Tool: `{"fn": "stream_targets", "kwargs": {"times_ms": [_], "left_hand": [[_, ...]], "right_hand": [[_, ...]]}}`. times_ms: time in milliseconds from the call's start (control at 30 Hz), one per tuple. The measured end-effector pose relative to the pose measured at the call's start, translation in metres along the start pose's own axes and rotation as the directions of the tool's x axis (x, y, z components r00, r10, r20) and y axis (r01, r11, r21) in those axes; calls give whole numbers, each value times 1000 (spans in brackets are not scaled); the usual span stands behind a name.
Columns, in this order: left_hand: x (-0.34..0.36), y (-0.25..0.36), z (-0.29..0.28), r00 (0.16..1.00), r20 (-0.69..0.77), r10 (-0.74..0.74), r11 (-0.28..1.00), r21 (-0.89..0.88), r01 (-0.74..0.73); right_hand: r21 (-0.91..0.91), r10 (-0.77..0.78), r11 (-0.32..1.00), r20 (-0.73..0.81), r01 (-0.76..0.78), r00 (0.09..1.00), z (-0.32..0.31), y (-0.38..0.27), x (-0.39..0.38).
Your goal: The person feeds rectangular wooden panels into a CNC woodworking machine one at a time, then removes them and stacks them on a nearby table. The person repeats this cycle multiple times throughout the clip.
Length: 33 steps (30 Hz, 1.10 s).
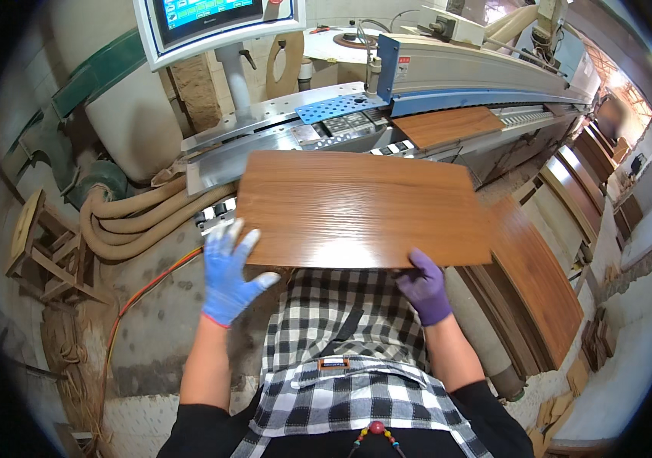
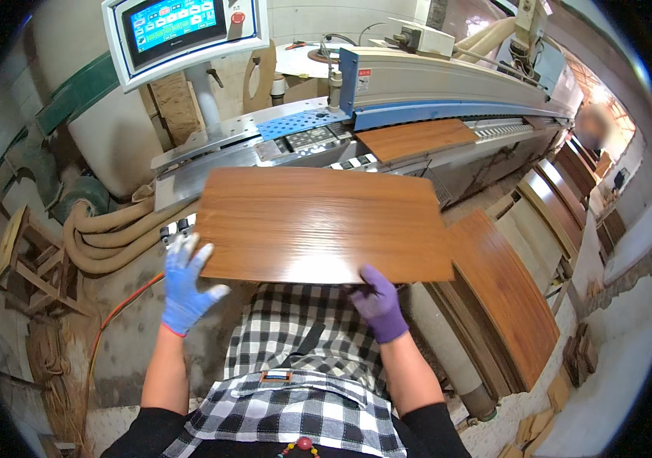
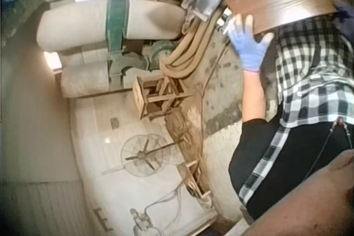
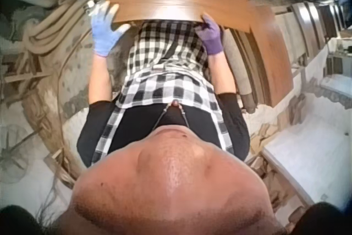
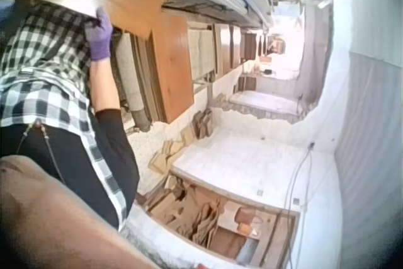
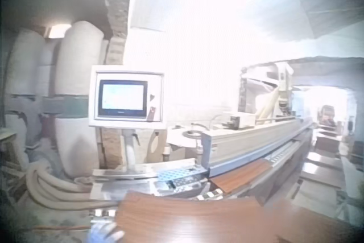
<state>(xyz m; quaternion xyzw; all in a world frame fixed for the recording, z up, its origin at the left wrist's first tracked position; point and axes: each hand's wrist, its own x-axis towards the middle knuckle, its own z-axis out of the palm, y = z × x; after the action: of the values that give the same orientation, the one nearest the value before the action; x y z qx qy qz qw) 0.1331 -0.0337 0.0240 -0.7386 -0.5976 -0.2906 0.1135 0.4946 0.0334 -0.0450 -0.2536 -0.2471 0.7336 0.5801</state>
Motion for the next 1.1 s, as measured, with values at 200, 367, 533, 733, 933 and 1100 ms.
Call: {"fn": "stream_targets", "kwargs": {"times_ms": [200, 367, 533, 733, 933, 1100], "left_hand": [[-44, -58, -5, 953, -146, -264, 963, 21, 270], [-32, -92, 10, 892, -244, -381, 912, 57, 405], [0, -95, 21, 852, -291, -436, 858, 152, 491], [10, -95, 16, 855, -228, -466, 845, 172, 507], [10, -101, 26, 825, -230, -517, 820, 144, 554], [10, -101, 25, 822, -201, -533, 814, 143, 562]], "right_hand": [[-5, 329, 942, 228, -337, 916, 58, 53, 80], [201, 317, 903, 283, -379, 905, 98, 69, 109], [293, 253, 902, 240, -318, 937, 79, 52, 114], [-482, 40, 875, -12, -40, 999, 30, 11, 31], [-964, -248, -154, 252, 219, 935, -47, 34, -36], [-879, -337, -337, 448, 338, 828, -61, 51, -35]]}}
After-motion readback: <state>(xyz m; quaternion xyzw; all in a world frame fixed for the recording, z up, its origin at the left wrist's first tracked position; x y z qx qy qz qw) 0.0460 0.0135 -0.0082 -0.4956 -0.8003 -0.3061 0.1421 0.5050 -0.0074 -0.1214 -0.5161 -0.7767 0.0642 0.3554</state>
